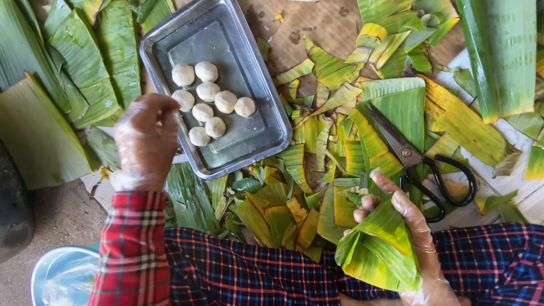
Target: Trimming banana leaves with scissors and wrapping small dough balls inside them for food preparation.
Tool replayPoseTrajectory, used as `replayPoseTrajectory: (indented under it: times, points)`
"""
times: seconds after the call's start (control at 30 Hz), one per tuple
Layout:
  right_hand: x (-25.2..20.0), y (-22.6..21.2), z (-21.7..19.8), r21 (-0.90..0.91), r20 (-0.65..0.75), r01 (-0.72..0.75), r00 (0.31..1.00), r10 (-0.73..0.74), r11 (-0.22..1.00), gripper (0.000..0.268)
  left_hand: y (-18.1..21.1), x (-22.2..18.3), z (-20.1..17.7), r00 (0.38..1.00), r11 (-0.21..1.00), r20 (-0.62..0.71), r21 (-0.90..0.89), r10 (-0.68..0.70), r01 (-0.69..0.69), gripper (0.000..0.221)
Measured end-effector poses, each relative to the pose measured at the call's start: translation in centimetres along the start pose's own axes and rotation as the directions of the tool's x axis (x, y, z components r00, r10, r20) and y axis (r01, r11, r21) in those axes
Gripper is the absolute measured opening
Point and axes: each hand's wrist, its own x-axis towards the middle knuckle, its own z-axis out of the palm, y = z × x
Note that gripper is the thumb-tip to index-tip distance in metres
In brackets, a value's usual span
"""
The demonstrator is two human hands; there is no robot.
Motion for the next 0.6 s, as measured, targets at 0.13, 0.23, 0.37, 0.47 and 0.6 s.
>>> replayPoseTrajectory:
  times: [0.13, 0.23, 0.37, 0.47, 0.6]
  points:
    - [0.1, -0.3, 0.0, 0.05, 0.012, -0.015, 1.0, 0.014, 0.999, 0.057, -3.6, 0.7, 1.4, 0.997, 0.912, 0.047, 0.409, -0.057, 0.033, 0.048]
    - [0.2, -0.6, -0.2, 0.083, 0.068, -0.043, 0.997, 0.037, 0.996, 0.056, -9.0, -0.1, 0.5, 0.93, 0.762, 0.073, 0.599, -0.359, 0.247, 0.061]
    - [0.9, -0.7, -1.1, 0.038, 0.055, -0.052, 0.997, 0.05, 0.998, 0.05, -19.4, -3.7, -0.2, 0.81, 0.612, -0.085, 0.61, -0.58, 0.503, 0.023]
    - [1.0, -0.6, -0.2, 0.061, 0.055, -0.071, 0.996, 0.067, 0.996, 0.052, -16.9, -3.2, -0.6, 0.838, 0.694, -0.036, 0.542, -0.544, 0.474, 0.059]
    - [1.2, -0.6, -0.3, 0.054, 0.057, -0.069, 0.996, 0.066, 0.996, 0.054, -9.7, 0.5, 0.2, 0.874, 0.713, -0.012, 0.573, -0.486, 0.404, 0.099]
